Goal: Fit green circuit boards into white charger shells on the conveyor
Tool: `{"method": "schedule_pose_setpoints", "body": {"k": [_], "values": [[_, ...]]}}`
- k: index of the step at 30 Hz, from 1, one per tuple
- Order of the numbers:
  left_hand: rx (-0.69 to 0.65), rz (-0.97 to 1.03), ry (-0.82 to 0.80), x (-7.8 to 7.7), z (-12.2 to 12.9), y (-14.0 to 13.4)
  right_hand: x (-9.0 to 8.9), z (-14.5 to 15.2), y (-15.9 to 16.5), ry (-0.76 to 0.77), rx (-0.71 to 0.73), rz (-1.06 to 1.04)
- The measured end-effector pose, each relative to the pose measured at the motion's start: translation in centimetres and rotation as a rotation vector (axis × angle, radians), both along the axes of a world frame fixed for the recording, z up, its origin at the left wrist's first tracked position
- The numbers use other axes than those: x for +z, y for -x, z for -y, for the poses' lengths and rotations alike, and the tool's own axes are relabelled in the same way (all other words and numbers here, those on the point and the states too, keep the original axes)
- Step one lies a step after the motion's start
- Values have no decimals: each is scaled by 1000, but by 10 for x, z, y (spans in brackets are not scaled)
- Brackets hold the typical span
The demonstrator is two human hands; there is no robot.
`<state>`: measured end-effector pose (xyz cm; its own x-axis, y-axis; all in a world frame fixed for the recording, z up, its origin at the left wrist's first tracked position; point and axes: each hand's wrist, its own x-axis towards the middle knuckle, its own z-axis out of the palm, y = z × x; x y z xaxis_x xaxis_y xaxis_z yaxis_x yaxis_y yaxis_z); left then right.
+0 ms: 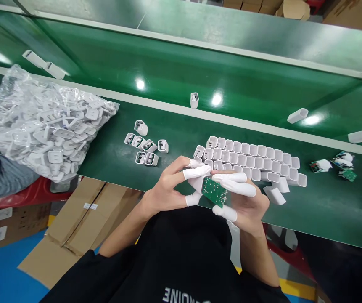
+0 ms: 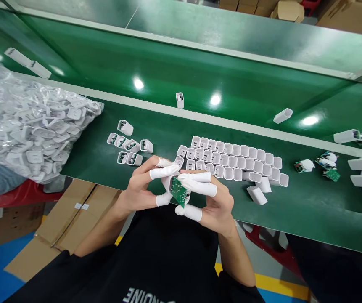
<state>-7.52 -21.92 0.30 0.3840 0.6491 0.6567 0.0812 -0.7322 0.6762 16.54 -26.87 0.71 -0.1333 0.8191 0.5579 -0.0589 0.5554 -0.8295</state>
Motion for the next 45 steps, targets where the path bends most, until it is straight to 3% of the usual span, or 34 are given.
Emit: {"method": "schedule_pose_setpoints", "body": {"k": [21,32,41,45], "values": [[-2,-12,18,-1,2,-2,0,-1,2,30,-20,47],[-28,48,144,-13,5,-6,2,-2,2,52,-79,66],[-55,106,166,-20,5,-11,9,-2,5,86,-135,241],[-54,123,288,-24,8,-14,9,-2,4,35,-239,359]]}}
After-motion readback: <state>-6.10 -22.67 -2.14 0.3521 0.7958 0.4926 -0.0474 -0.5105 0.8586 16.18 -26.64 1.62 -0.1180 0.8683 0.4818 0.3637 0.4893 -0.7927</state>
